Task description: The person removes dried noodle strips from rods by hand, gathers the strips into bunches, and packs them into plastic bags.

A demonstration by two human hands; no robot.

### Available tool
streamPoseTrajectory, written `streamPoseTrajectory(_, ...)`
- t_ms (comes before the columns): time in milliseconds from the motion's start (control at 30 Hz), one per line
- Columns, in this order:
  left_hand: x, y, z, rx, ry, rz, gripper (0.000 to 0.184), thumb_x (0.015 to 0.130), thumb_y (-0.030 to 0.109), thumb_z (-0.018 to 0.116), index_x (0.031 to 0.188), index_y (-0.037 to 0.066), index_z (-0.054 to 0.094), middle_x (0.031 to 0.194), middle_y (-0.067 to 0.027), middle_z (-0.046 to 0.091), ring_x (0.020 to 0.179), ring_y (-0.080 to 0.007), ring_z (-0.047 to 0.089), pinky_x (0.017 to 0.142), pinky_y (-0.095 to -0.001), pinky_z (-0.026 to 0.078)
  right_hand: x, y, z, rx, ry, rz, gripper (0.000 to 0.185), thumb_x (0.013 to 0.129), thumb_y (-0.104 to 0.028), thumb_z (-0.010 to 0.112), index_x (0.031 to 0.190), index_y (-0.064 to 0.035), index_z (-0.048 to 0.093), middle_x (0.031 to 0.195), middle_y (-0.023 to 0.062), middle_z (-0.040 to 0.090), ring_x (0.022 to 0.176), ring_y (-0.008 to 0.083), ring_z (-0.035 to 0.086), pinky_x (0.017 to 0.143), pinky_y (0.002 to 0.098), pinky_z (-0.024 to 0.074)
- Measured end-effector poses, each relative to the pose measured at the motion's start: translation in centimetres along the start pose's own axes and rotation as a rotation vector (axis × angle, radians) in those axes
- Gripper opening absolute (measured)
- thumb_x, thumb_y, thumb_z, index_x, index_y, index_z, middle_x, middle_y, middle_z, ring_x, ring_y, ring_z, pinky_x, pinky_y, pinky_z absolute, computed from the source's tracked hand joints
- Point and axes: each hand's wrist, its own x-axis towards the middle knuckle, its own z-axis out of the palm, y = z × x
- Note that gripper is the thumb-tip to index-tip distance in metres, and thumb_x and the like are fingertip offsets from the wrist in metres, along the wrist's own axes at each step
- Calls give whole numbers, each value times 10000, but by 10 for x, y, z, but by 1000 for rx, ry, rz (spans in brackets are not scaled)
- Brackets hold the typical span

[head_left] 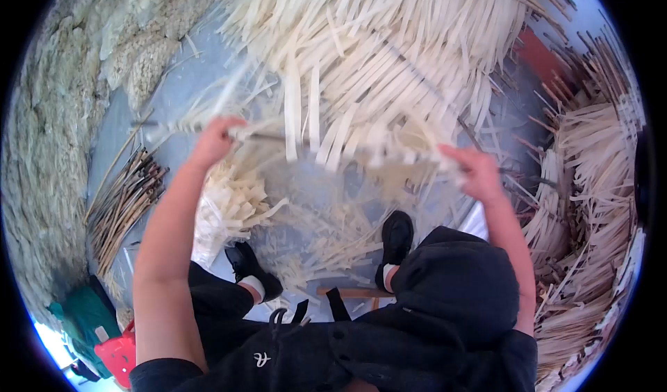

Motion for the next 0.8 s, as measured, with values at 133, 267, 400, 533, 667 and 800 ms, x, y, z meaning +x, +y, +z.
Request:
streamPoseTrajectory(133,-16,-20,21,-44,200,61,454,741,-104,571,1126,121,657,1017,-116,618,937,-238,578,840,-300,450,12,-15,-17,-208,-52,25,509,623,-80,696,1111,-226,707,658,67,575,593,257,581,569,351,472)
streamPoseTrajectory(267,-18,23,-31,-255,391,111,436,757,-66,607,1147,124,653,988,-109,610,903,-242,563,861,-337,448,19,-31,-35,-86,76,-46,461,638,-103,698,1082,-223,719,637,74,566,583,260,578,560,357,479)
streamPoseTrajectory(400,-25,-3,22,-25,132,25,375,782,-23,635,1106,158,685,941,-98,585,914,-239,570,851,-341,456,-5,-7,32,-98,-109,-12,471,666,-142,692,1122,-257,697,648,75,573,599,275,590,562,361,482)
streamPoseTrajectory(533,-27,-5,26,-38,41,-73,299,784,-8,643,1034,142,708,951,-87,591,951,-235,585,865,-315,459,6,-40,24,-238,-85,14,472,691,-212,691,1155,-301,674,643,64,558,600,280,594,560,370,478)
streamPoseTrajectory(667,-29,23,-57,-222,-21,-68,292,772,-30,623,1027,91,695,961,-49,628,903,-165,591,829,-281,468,30,-62,-24,-65,-235,113,468,686,-197,736,1143,-281,680,725,65,626,695,293,630,617,353,504)
streamPoseTrajectory(800,-37,72,-151,-213,-95,-221,307,726,-31,587,1002,65,684,828,30,619,734,-65,542,675,-223,443,43,-58,-35,428,-364,99,377,728,-191,796,1083,-116,695,899,53,704,795,213,672,708,310,520)
